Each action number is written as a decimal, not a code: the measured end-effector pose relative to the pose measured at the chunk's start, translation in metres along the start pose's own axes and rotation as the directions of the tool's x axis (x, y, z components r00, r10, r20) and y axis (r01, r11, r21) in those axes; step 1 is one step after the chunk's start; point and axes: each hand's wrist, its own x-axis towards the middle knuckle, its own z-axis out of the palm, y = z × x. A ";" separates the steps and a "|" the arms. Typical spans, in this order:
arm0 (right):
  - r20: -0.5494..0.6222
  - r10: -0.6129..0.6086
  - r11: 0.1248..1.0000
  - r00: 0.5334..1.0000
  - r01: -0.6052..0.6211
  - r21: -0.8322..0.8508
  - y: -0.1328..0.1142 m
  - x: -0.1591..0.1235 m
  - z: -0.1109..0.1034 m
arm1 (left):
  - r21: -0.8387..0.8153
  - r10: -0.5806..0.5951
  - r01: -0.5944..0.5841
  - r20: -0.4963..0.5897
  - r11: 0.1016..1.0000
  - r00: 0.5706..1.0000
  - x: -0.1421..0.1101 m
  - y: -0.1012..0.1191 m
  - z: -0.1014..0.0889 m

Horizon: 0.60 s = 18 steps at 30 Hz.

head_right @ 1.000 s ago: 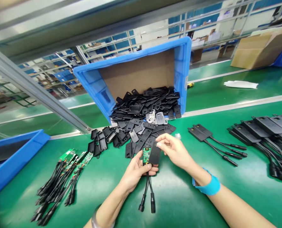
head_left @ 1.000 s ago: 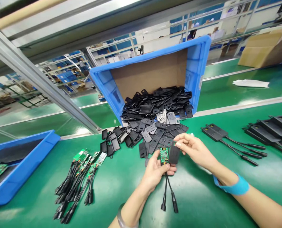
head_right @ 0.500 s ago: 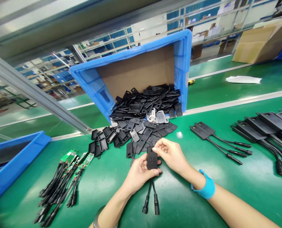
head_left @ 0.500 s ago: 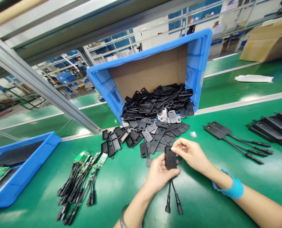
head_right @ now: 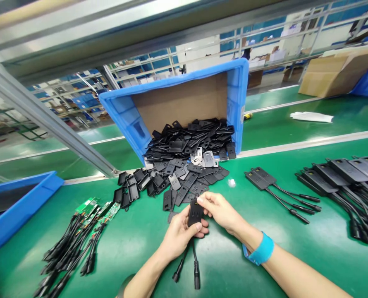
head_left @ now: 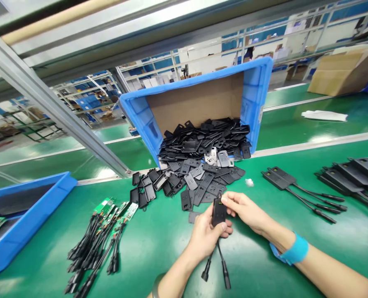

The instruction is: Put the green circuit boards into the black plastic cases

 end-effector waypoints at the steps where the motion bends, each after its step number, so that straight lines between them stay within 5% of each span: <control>1: -0.023 -0.004 1.000 1.000 0.003 -0.028 0.000 0.000 0.002 | -0.006 -0.005 0.005 -0.018 1.000 1.000 0.001 0.000 0.001; 5: -0.137 -0.180 0.926 0.974 0.121 -0.358 0.001 -0.005 0.013 | -0.148 0.047 -0.057 -0.073 0.987 0.996 0.006 0.000 0.005; 10: -0.018 -0.352 0.647 0.936 0.229 -0.728 -0.002 -0.013 0.011 | -0.269 0.120 -0.096 0.077 0.958 0.990 0.008 -0.002 0.003; 13: -0.089 -0.332 0.482 0.939 0.088 -0.872 -0.011 -0.012 -0.019 | -0.248 0.109 -0.071 0.145 0.966 0.983 0.006 -0.006 -0.002; 18: -0.352 -0.203 0.053 0.914 -0.349 -0.936 -0.026 -0.013 -0.082 | -0.272 0.093 -0.064 0.093 0.960 0.991 0.007 -0.006 -0.007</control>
